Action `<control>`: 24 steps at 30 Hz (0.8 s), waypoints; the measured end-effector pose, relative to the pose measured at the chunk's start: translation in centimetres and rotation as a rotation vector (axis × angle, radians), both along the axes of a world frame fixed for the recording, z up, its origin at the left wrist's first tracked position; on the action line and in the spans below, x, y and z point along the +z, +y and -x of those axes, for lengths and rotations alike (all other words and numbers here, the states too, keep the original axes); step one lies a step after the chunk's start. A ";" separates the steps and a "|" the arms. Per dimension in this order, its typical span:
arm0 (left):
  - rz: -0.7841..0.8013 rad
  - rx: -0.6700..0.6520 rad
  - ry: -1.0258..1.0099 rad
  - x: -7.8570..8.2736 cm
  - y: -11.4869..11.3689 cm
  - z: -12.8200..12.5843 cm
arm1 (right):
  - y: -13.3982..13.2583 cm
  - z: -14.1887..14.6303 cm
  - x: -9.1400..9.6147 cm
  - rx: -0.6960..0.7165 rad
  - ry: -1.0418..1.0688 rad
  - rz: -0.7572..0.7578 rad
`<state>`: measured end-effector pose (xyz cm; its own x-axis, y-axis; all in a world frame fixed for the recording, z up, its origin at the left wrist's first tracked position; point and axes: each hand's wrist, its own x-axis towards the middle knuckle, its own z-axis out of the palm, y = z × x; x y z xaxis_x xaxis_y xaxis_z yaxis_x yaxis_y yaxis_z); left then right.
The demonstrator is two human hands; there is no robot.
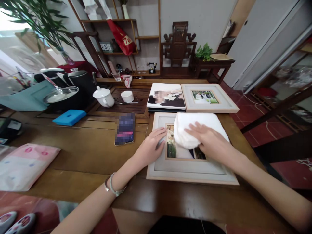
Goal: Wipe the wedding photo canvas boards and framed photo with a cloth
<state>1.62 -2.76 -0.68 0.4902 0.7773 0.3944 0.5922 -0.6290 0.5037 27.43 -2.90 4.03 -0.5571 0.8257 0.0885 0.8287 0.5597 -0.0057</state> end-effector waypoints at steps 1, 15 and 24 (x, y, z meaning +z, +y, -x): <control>-0.001 -0.002 -0.002 0.0 0.0 0.0 | 1.4 0.0 -0.2 -0.031 -0.012 -0.048; 0.005 0.028 0.018 -0.1 -0.1 -0.1 | -6.3 5.4 3.5 0.094 -0.325 0.139; 0.021 0.017 0.035 0.3 -0.2 0.0 | -9.7 8.9 2.4 0.337 -0.134 -0.031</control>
<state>1.60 -2.94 -0.40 0.4896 0.7935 0.3613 0.6202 -0.6082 0.4954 18.52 -12.64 6.47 -0.8060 0.5916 0.0183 0.5897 0.7999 0.1113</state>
